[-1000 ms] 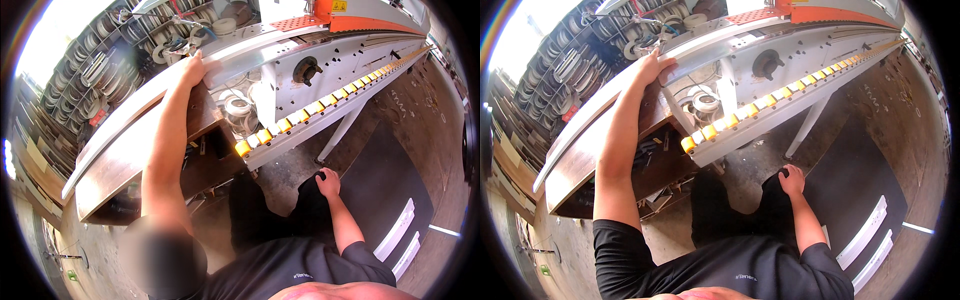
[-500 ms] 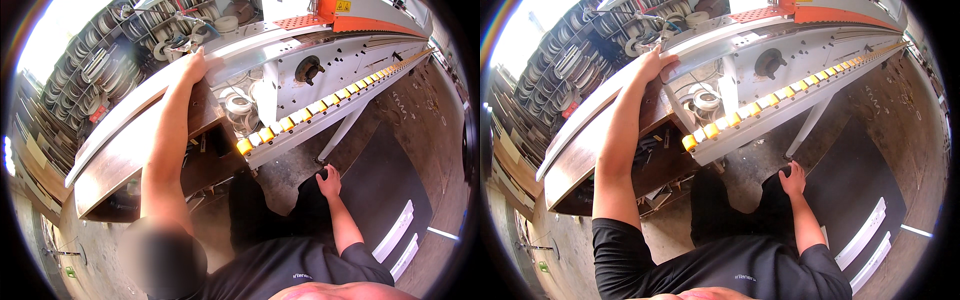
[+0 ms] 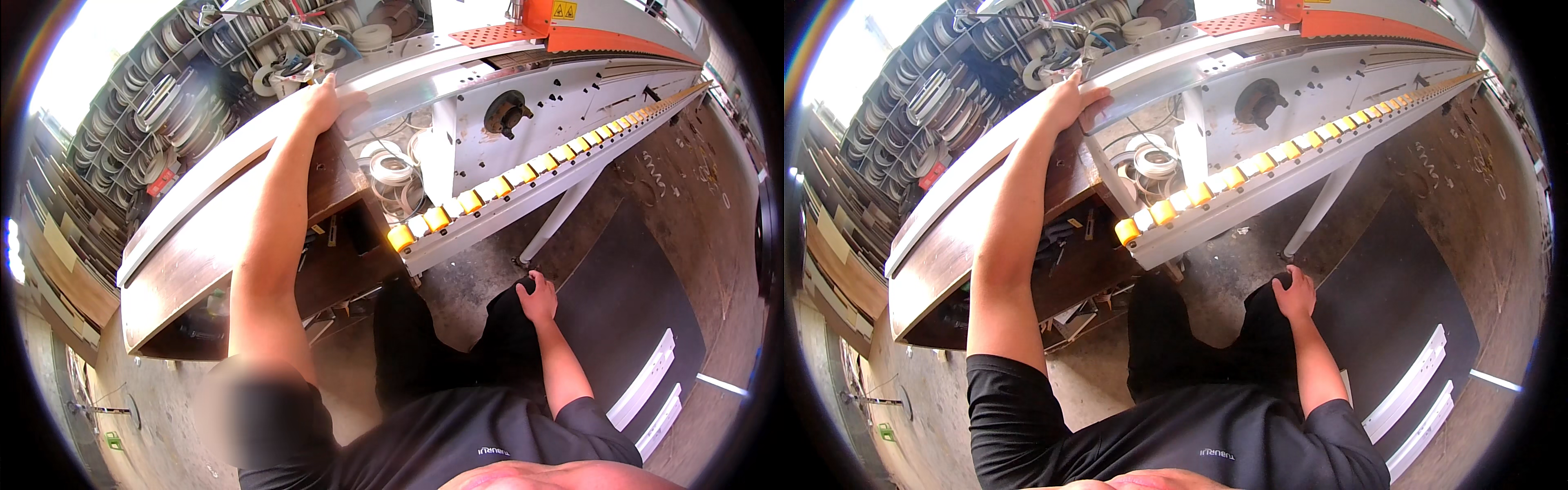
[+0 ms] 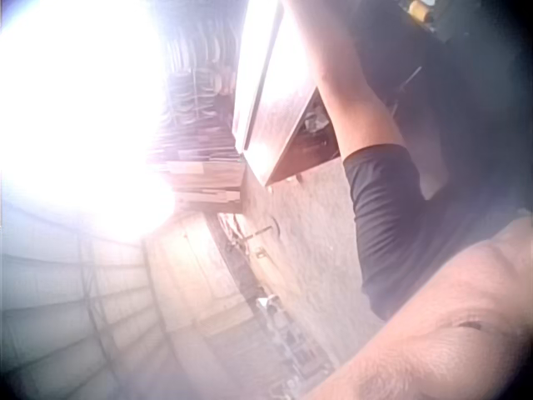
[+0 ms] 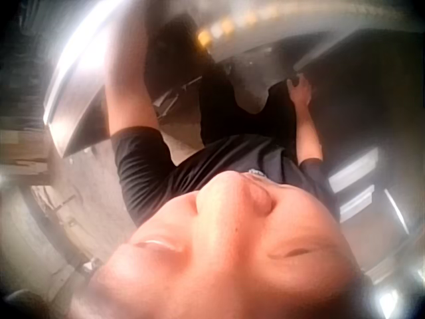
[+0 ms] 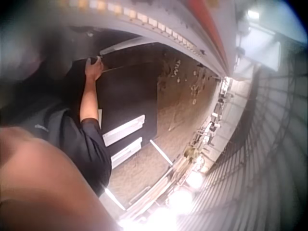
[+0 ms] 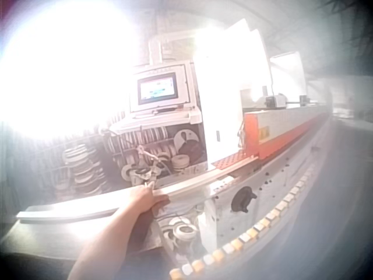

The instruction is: The person repeatedly picks up long white plastic strips from a pile on the floor and feeds them one by one into a processing machine. The person handles the strips by hand, placing them onto the machine's conveyor rollers to be processed.

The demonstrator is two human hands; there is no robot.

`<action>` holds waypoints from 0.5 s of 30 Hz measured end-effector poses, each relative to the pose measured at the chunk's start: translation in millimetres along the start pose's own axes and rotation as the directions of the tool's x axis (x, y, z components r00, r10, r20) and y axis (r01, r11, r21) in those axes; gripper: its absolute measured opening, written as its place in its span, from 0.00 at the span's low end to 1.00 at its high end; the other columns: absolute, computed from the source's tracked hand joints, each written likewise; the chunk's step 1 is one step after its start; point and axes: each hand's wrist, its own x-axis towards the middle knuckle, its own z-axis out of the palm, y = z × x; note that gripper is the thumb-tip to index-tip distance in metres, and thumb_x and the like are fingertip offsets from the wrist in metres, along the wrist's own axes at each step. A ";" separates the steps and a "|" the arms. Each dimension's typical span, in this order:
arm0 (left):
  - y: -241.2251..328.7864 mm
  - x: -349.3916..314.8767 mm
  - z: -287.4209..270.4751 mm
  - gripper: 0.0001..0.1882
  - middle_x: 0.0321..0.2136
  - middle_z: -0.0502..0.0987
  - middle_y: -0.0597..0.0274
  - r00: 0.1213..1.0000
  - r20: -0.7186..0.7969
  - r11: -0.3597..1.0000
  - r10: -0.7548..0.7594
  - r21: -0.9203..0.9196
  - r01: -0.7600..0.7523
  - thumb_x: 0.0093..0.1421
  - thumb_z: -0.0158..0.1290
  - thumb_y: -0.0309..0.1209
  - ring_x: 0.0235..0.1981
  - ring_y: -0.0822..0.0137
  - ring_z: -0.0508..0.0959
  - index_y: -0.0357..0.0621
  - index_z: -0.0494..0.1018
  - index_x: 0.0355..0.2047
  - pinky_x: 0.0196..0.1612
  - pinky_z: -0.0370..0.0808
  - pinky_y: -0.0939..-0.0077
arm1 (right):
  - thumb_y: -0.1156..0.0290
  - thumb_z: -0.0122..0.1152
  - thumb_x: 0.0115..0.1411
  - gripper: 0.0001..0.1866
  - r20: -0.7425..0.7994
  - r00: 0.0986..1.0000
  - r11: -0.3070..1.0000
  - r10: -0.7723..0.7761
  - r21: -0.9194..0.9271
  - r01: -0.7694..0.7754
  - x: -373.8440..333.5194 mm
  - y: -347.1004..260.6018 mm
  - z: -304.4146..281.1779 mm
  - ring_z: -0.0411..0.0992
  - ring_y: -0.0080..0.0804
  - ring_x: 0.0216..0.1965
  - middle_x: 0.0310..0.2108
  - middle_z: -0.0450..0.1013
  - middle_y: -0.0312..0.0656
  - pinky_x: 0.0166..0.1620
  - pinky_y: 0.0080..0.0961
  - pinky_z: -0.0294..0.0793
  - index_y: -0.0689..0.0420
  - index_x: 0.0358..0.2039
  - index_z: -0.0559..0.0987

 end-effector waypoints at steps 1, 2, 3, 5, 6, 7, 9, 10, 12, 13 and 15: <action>0.8 -0.9 -1.2 0.40 0.58 0.82 0.37 1.000 0.007 1.000 -0.005 -0.011 0.005 0.75 0.51 0.54 0.58 0.43 0.84 0.37 0.64 0.76 0.62 0.78 0.52 | 0.49 0.70 0.63 0.31 0.042 0.999 0.999 0.034 -0.008 -0.034 0.0 -2.4 -1.7 0.69 0.45 0.70 0.65 0.77 0.38 0.70 0.45 0.71 0.44 0.64 0.78; 2.4 -2.3 -2.3 0.40 0.58 0.82 0.37 1.000 0.004 1.000 0.000 0.000 0.000 0.75 0.51 0.54 0.58 0.43 0.84 0.37 0.64 0.76 0.62 0.78 0.52 | 0.49 0.70 0.63 0.30 0.021 1.000 1.000 0.018 -0.008 -0.018 0.0 -1.3 -1.1 0.70 0.45 0.69 0.63 0.78 0.37 0.70 0.45 0.71 0.44 0.63 0.79; 4.1 -4.1 -3.2 0.39 0.58 0.82 0.37 1.000 0.001 1.000 0.004 0.010 -0.004 0.75 0.51 0.53 0.58 0.43 0.84 0.37 0.64 0.76 0.62 0.78 0.52 | 0.49 0.70 0.63 0.29 0.001 1.000 1.000 0.002 -0.008 -0.002 -0.4 -0.5 0.0 0.71 0.45 0.68 0.62 0.79 0.37 0.69 0.45 0.72 0.44 0.62 0.80; 6.0 -5.3 -4.9 0.39 0.58 0.82 0.37 1.000 0.005 1.000 0.005 0.019 -0.005 0.76 0.50 0.52 0.58 0.43 0.84 0.37 0.64 0.76 0.63 0.78 0.52 | 0.49 0.70 0.63 0.26 -0.015 0.999 0.999 -0.039 -0.013 0.038 -0.6 2.1 0.8 0.72 0.44 0.67 0.60 0.80 0.36 0.69 0.44 0.72 0.43 0.59 0.82; 6.0 -5.2 -5.4 0.39 0.58 0.82 0.36 1.000 0.013 1.000 0.001 0.017 -0.002 0.76 0.50 0.52 0.58 0.43 0.84 0.37 0.64 0.76 0.63 0.78 0.52 | 0.49 0.70 0.63 0.24 -0.010 0.998 0.998 -0.063 -0.018 0.063 -0.3 3.6 0.8 0.72 0.44 0.66 0.60 0.80 0.35 0.68 0.44 0.72 0.44 0.57 0.83; 6.0 -5.2 -6.0 0.39 0.58 0.82 0.36 1.000 0.021 1.000 -0.002 0.015 0.002 0.76 0.50 0.52 0.58 0.43 0.84 0.37 0.64 0.76 0.62 0.78 0.52 | 0.49 0.70 0.63 0.23 -0.006 0.996 0.996 -0.087 -0.022 0.087 0.1 4.7 1.1 0.72 0.43 0.66 0.60 0.80 0.34 0.68 0.43 0.72 0.44 0.56 0.84; 4.5 -4.9 -6.4 0.39 0.59 0.82 0.36 1.000 0.026 1.000 0.000 0.005 0.000 0.76 0.50 0.52 0.59 0.43 0.84 0.37 0.63 0.76 0.63 0.78 0.52 | 0.50 0.70 0.63 0.21 -0.021 0.996 0.996 -0.088 -0.008 0.088 -0.2 3.4 1.4 0.73 0.43 0.65 0.60 0.80 0.33 0.68 0.43 0.73 0.44 0.53 0.85; 3.8 -4.9 -6.5 0.39 0.59 0.82 0.36 1.000 0.028 1.000 0.001 0.001 -0.001 0.76 0.49 0.52 0.59 0.43 0.84 0.37 0.63 0.76 0.63 0.78 0.52 | 0.50 0.70 0.63 0.20 -0.028 0.996 0.996 -0.089 -0.001 0.089 -0.1 2.7 1.5 0.73 0.42 0.65 0.60 0.80 0.32 0.68 0.42 0.73 0.45 0.52 0.86; 5.4 -5.4 -6.4 0.38 0.59 0.82 0.36 1.000 0.023 1.000 0.001 0.018 -0.001 0.77 0.48 0.51 0.59 0.43 0.84 0.37 0.63 0.76 0.63 0.78 0.52 | 0.51 0.70 0.63 0.21 -0.026 0.995 0.995 -0.099 -0.008 0.099 -0.4 3.6 1.6 0.72 0.43 0.66 0.61 0.79 0.33 0.68 0.42 0.72 0.45 0.53 0.86; 6.2 -5.7 -6.3 0.38 0.59 0.82 0.36 1.000 0.021 1.000 0.001 0.027 -0.002 0.77 0.48 0.51 0.59 0.43 0.84 0.37 0.63 0.76 0.63 0.78 0.52 | 0.51 0.70 0.63 0.21 -0.025 0.994 0.995 -0.104 -0.012 0.103 -0.5 4.1 1.7 0.72 0.43 0.66 0.61 0.79 0.33 0.68 0.42 0.72 0.45 0.53 0.85; 7.8 -7.0 -6.2 0.37 0.59 0.82 0.36 1.000 0.016 1.000 0.001 0.023 -0.001 0.77 0.47 0.50 0.59 0.43 0.84 0.37 0.64 0.76 0.63 0.78 0.52 | 0.52 0.70 0.62 0.22 -0.059 0.993 0.995 -0.103 -0.008 0.102 -0.5 6.7 5.4 0.72 0.43 0.67 0.61 0.79 0.34 0.69 0.42 0.72 0.45 0.54 0.85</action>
